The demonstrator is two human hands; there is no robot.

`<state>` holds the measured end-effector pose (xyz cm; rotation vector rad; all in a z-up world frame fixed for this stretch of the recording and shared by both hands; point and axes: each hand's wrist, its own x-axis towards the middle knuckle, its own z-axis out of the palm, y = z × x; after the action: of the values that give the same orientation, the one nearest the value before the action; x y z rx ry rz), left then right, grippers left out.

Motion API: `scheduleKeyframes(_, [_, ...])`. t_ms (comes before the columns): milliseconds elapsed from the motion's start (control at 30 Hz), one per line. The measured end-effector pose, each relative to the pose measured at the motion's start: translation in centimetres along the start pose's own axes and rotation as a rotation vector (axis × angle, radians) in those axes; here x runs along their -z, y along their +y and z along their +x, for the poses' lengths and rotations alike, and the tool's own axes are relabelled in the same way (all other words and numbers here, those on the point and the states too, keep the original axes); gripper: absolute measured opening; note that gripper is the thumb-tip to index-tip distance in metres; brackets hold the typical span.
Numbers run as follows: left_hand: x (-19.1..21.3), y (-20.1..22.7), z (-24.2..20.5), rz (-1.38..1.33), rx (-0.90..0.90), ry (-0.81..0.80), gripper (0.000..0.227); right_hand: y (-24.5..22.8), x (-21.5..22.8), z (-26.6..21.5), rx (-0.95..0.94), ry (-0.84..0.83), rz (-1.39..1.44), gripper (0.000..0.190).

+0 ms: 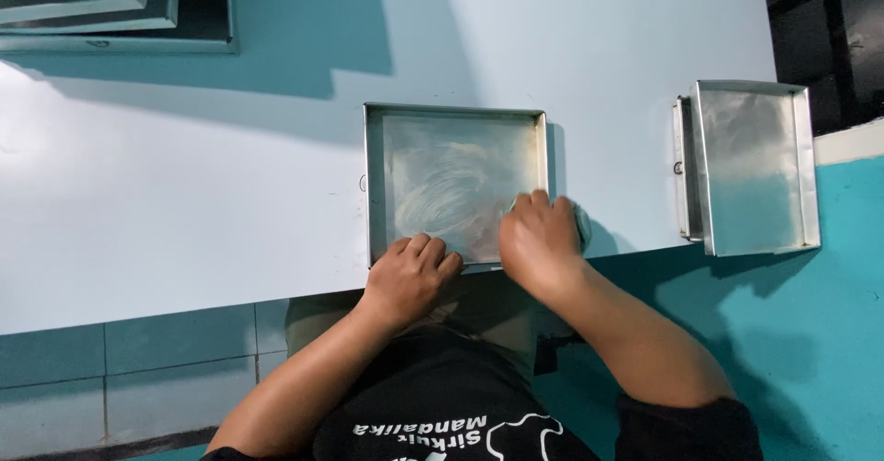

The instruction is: The person wipes the interior and exterior surfaces of two rectangular metal trays using a cloth. The person flips each tray to clean both sides and places the finished tray aside before starting on the next one.

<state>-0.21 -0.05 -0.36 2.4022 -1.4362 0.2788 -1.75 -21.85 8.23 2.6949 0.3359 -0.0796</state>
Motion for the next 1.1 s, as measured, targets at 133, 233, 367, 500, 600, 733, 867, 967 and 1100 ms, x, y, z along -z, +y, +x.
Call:
scheduleKeyframes(133, [-1.2,-0.2,-0.3,-0.042,0.003,-0.021,0.013,2.5,-3.4,5.1,-0.062,0.156,-0.094,0.020])
scheduleKeyframes(233, [-1.2,-0.2,-0.4,-0.007,-0.001,-0.035,0.013,4.4,-3.7,10.0,-0.220,-0.381,0.007,0.040])
scheduleKeyframes(367, [-0.2,-0.2,-0.1,-0.046,-0.012,-0.038,0.016,6.0,-2.2,12.5,-0.282,-0.270,0.069,0.037])
scheduleKeyframes(500, [-0.3,0.1,-0.3,-0.027,0.009,-0.013,0.014,5.7,-1.2,11.7,-0.261,-0.272,0.080,0.038])
scheduleKeyframes(600, [-1.5,-0.3,-0.6,-0.086,0.006,-0.054,0.018,3.9,-1.0,8.7,-0.258,-0.437,0.049,0.041])
scheduleKeyframes(733, [-0.9,-0.4,-0.3,-0.084,0.003,-0.052,0.020,1.1,0.8,2.9,-0.114,-0.433,0.011,0.037])
scheduleKeyframes(867, [-1.2,0.1,-0.6,-0.069,0.004,-0.055,0.021,0.6,-0.1,1.6,-0.140,-0.424,0.018,0.039])
scheduleKeyframes(967, [-1.2,-0.1,-0.4,-0.045,-0.015,-0.052,0.020,2.3,-2.5,4.6,-0.191,-0.398,0.016,0.043])
scheduleKeyframes(1100, [-1.3,-0.2,-0.5,-0.074,-0.018,-0.064,0.018,4.7,-2.5,9.5,-0.249,-0.252,-0.022,0.036])
